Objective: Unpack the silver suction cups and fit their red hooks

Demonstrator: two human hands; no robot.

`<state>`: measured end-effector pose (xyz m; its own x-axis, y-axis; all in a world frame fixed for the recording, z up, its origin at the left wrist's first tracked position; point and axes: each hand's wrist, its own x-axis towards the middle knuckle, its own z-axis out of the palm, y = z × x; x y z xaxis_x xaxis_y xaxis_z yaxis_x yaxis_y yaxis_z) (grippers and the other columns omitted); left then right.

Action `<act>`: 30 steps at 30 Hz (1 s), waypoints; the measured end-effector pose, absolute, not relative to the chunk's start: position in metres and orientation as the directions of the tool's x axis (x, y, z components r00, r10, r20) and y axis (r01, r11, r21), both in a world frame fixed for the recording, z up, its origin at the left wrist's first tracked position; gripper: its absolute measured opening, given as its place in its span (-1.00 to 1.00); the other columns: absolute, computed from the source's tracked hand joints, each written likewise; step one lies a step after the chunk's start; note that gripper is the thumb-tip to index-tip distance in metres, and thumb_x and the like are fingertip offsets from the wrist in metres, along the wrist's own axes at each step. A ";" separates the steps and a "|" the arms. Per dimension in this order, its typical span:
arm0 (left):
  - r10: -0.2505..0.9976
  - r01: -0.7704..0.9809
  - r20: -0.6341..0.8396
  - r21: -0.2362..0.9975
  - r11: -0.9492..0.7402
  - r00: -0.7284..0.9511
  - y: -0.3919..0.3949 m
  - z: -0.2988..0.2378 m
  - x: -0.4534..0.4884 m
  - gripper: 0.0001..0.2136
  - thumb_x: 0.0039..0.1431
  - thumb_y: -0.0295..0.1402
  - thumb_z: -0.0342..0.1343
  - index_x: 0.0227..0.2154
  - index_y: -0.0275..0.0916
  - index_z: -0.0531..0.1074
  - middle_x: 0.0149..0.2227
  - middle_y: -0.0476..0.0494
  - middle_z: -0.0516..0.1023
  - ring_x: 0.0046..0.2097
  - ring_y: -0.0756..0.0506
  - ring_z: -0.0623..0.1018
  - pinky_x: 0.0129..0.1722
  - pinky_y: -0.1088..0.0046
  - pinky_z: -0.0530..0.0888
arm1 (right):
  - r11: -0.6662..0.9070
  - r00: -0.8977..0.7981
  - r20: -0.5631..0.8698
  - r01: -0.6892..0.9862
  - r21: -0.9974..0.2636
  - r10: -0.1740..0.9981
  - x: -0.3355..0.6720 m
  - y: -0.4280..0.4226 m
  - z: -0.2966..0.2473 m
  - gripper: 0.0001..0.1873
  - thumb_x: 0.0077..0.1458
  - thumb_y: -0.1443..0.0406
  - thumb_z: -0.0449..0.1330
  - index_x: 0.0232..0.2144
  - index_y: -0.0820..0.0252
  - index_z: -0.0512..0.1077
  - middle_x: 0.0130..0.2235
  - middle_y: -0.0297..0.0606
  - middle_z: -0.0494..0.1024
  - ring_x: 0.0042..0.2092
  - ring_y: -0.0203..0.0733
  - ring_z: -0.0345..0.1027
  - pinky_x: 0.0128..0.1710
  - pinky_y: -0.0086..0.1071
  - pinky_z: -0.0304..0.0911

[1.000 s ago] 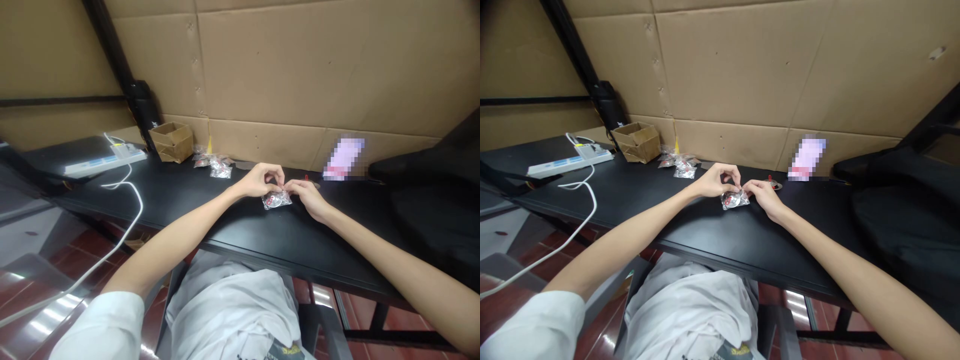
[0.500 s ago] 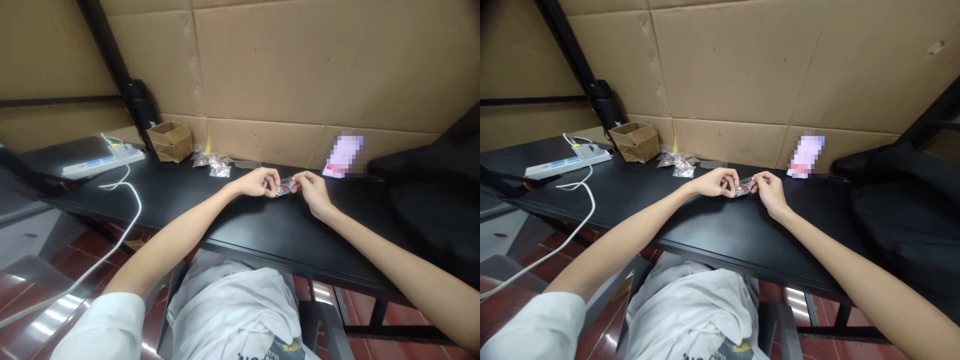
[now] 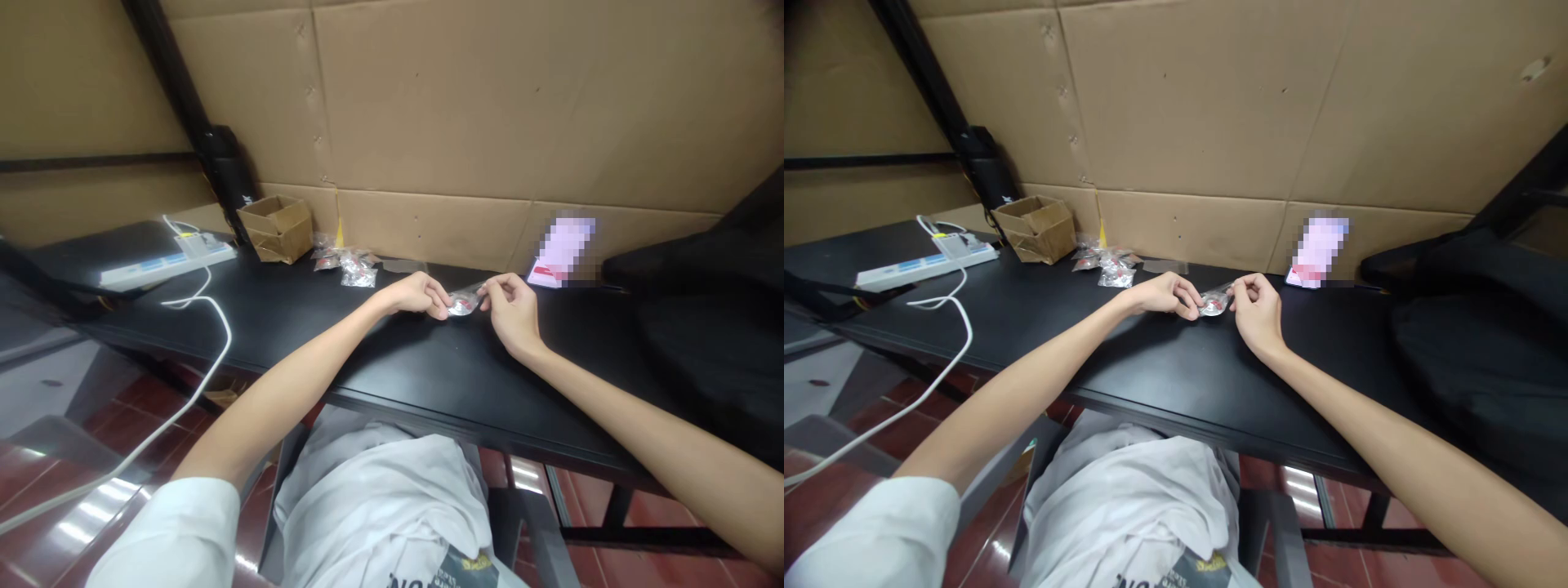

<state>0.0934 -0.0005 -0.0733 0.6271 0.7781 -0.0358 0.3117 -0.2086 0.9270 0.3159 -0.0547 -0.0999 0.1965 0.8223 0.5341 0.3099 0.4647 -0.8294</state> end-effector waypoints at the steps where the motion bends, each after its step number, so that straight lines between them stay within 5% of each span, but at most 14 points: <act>1: 0.788 0.319 -0.038 0.925 -0.205 0.615 -0.001 -0.072 0.093 -0.69 -0.10 -0.59 0.47 -0.22 -0.32 0.69 -0.27 -0.23 0.77 -0.23 -0.09 0.71 -0.19 0.42 0.53 | 0.476 0.192 0.544 0.308 -0.824 0.817 0.316 -0.055 -0.100 -0.78 0.29 0.13 0.27 -0.35 0.09 0.43 -0.31 -0.27 0.61 -0.42 -0.24 0.41 -0.36 -0.32 0.31; 5: 0.806 0.331 -0.042 0.923 -0.195 0.590 -0.004 -0.072 0.095 -0.67 -0.14 -0.62 0.43 -0.24 -0.29 0.71 -0.30 -0.20 0.76 -0.27 -0.10 0.69 -0.28 0.44 0.50 | 0.489 0.173 0.561 0.330 -0.807 0.809 0.314 -0.057 -0.099 -0.71 0.30 0.04 0.29 -0.35 0.06 0.42 -0.32 -0.27 0.58 -0.40 -0.21 0.42 -0.35 -0.30 0.34; 11: 0.801 0.345 0.025 0.895 -0.285 0.598 -0.001 -0.081 0.102 -0.66 -0.08 -0.68 0.25 -0.22 -0.32 0.73 -0.41 -0.08 0.71 -0.35 -0.01 0.61 -0.15 0.42 0.52 | 0.519 0.153 0.592 0.343 -0.783 0.792 0.311 -0.061 -0.098 -0.72 0.30 0.04 0.29 -0.33 0.06 0.42 -0.30 -0.25 0.60 -0.39 -0.19 0.43 -0.34 -0.29 0.36; 19: 0.755 0.484 0.144 0.688 -0.541 0.640 0.006 -0.087 0.099 -0.55 -0.01 -0.64 0.16 -0.06 -0.29 0.71 -0.34 -0.05 0.69 -0.27 -0.05 0.61 -0.09 0.43 0.50 | 0.584 0.018 0.677 0.489 -0.648 0.735 0.313 -0.068 -0.096 -0.76 0.34 0.12 0.24 -0.38 0.04 0.45 -0.31 -0.23 0.61 -0.31 -0.08 0.48 -0.21 -0.19 0.40; 24: 0.806 0.626 0.231 0.527 -0.574 0.545 0.010 -0.092 0.093 -0.57 0.08 -0.50 0.29 0.05 -0.30 0.66 -0.14 -0.20 0.62 -0.11 -0.16 0.59 0.03 0.33 0.51 | 0.615 -0.009 0.700 0.486 -0.621 0.714 0.319 -0.074 -0.091 -0.64 0.37 0.11 0.19 -0.49 0.03 0.39 -0.45 -0.24 0.52 -0.38 -0.06 0.44 -0.23 -0.14 0.39; 30: 0.778 0.615 0.347 0.477 -0.628 0.525 0.014 -0.092 0.086 -0.59 0.09 -0.64 0.11 -0.08 -0.20 0.70 -0.04 -0.24 0.50 0.01 -0.18 0.56 0.12 0.30 0.50 | 0.607 -0.073 0.719 0.599 -0.523 0.691 0.318 -0.067 -0.088 -0.90 0.28 0.24 0.19 -0.19 0.04 0.51 -0.14 -0.16 0.65 -0.13 0.04 0.51 -0.02 -0.08 0.38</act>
